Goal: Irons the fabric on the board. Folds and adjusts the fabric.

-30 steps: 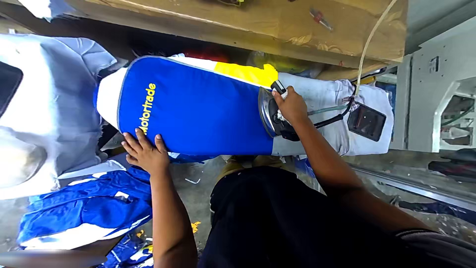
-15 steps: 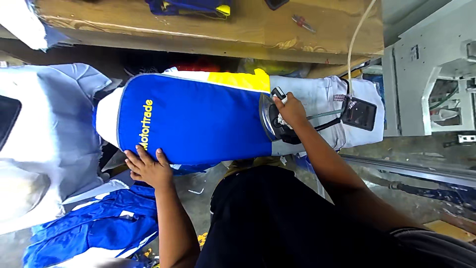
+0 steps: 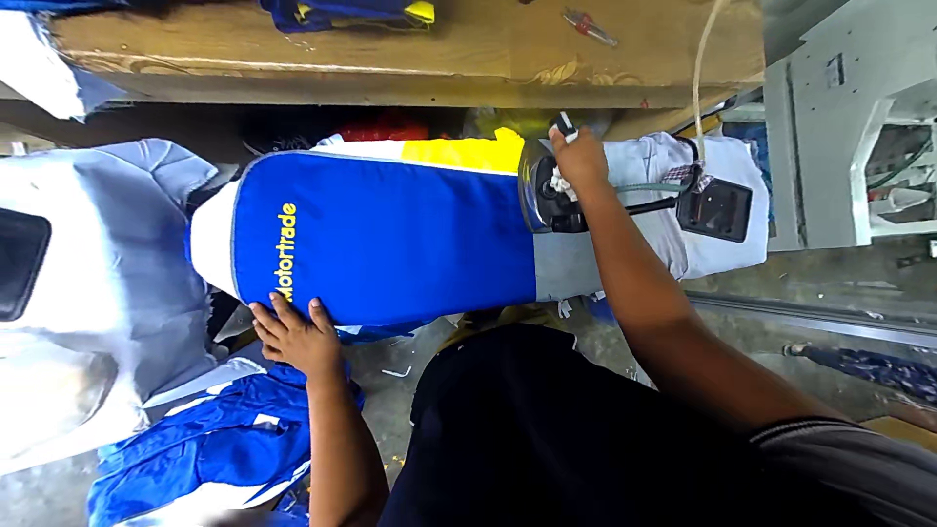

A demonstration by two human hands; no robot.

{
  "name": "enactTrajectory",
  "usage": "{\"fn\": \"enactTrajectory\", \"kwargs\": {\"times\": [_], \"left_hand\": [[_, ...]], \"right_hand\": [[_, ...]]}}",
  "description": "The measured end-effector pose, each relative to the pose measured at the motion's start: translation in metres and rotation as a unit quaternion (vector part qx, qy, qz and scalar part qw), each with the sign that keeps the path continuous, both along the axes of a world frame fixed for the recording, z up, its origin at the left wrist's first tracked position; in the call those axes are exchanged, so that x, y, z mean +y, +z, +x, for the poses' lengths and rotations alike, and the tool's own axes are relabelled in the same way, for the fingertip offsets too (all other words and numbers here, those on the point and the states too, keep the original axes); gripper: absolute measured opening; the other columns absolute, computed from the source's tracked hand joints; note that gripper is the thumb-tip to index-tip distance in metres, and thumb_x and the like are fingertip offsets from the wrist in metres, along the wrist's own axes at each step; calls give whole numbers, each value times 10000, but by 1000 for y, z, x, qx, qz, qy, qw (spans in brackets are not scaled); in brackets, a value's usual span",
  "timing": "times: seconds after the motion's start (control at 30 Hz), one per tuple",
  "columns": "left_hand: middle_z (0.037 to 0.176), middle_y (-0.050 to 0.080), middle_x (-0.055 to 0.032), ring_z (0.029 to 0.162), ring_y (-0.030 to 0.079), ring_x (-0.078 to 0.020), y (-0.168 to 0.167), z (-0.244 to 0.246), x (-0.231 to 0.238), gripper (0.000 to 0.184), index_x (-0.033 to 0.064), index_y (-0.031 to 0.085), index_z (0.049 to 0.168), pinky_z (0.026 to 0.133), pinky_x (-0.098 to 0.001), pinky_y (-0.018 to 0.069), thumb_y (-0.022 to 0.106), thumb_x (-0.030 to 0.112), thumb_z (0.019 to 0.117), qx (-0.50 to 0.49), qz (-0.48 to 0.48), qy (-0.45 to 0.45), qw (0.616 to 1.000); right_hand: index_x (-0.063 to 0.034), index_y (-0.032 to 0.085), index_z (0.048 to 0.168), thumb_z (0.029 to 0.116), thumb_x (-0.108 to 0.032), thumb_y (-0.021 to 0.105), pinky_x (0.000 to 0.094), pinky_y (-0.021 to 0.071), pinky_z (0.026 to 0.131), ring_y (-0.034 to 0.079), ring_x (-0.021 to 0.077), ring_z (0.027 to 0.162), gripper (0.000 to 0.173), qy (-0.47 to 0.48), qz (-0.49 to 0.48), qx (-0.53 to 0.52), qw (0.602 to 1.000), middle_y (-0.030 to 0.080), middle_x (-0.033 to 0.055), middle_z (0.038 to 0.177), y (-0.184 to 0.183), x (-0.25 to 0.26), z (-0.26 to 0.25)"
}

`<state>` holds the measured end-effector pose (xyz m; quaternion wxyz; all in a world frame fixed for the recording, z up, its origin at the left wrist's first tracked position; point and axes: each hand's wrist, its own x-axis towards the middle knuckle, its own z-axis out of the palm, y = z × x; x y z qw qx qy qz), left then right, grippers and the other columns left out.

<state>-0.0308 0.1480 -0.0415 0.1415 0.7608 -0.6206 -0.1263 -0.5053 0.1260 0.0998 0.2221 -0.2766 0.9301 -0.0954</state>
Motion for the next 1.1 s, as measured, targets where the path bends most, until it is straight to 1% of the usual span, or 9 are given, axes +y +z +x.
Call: {"fn": "enactTrajectory", "kwargs": {"times": [0.1, 0.23, 0.37, 0.47, 0.53, 0.73, 0.9, 1.0, 1.1], "left_hand": [[1675, 216, -251, 1526, 245, -482, -3, 3, 1, 729, 81, 340, 1606, 1155, -687, 214, 334, 553, 1051, 0, -4, -2, 1000], [1660, 237, -277, 1516, 252, -501, -5, 3, 0, 726, 55, 369, 1587, 1153, -693, 213, 364, 538, 1045, 4, -7, 2, 1000], [1643, 262, -296, 1523, 206, -519, 14, -3, -14, 644, -6, 456, 1511, 1156, -719, 168, 437, 383, 998, 28, -2, -7, 1000], [1667, 231, -263, 1537, 175, -509, 13, -2, -24, 670, 42, 356, 1589, 1162, -720, 145, 348, 454, 1060, 30, -3, -23, 999], [1685, 224, -217, 1548, 168, -484, 5, -1, -28, 704, 80, 343, 1605, 1167, -717, 147, 298, 534, 1068, 16, 15, -18, 1000], [1695, 183, -217, 1544, 181, -489, -7, 6, -24, 713, 94, 299, 1623, 1163, -717, 152, 303, 536, 1064, 6, 17, -18, 1000], [1680, 230, -225, 1523, 239, -497, -13, 12, -18, 717, 81, 336, 1608, 1147, -713, 189, 286, 541, 1060, 0, -17, -13, 1000], [1684, 206, -237, 1526, 220, -505, -15, 11, -16, 717, 81, 315, 1615, 1146, -720, 173, 284, 536, 1061, 15, -17, -11, 1000], [1686, 200, -235, 1525, 230, -496, -18, 13, -19, 715, 75, 311, 1615, 1150, -705, 185, 287, 525, 1060, 19, -25, -15, 999]], "right_hand": [[3, 479, 1462, 1071, -560, 426, 614, 505, 971, 643, 427, 1198, 687, 18, 5, 6, 1000, 655, 266, 1275, -1, 6, 1], [47, 494, 1417, 1077, -537, 439, 651, 510, 922, 657, 484, 1120, 678, 100, 42, -8, 994, 656, 321, 1185, 0, 51, 20], [38, 565, 1318, 1065, -539, 483, 635, 513, 862, 677, 460, 1007, 635, 117, 58, -26, 991, 679, 284, 1047, 13, 70, 31], [20, 531, 1381, 1069, -554, 456, 644, 522, 854, 683, 470, 1028, 657, 111, 65, -13, 992, 686, 287, 1075, 15, 55, 50], [11, 518, 1404, 1068, -562, 445, 641, 523, 874, 681, 462, 1067, 668, 97, 54, -3, 994, 685, 285, 1127, 10, 32, 57], [10, 499, 1423, 1084, -540, 410, 584, 528, 937, 672, 392, 1153, 652, 62, 46, -18, 997, 677, 239, 1227, 8, -30, 73], [43, 468, 1436, 1093, -524, 398, 596, 529, 930, 673, 423, 1132, 666, 69, 55, -9, 996, 674, 268, 1196, 8, -6, 83], [49, 488, 1399, 1090, -521, 421, 604, 528, 900, 679, 435, 1086, 652, 82, 67, -9, 994, 678, 276, 1136, 7, 12, 86], [45, 522, 1376, 1076, -528, 458, 612, 528, 897, 680, 440, 1083, 650, 126, 56, -9, 990, 681, 279, 1139, 5, -5, 90]]}}
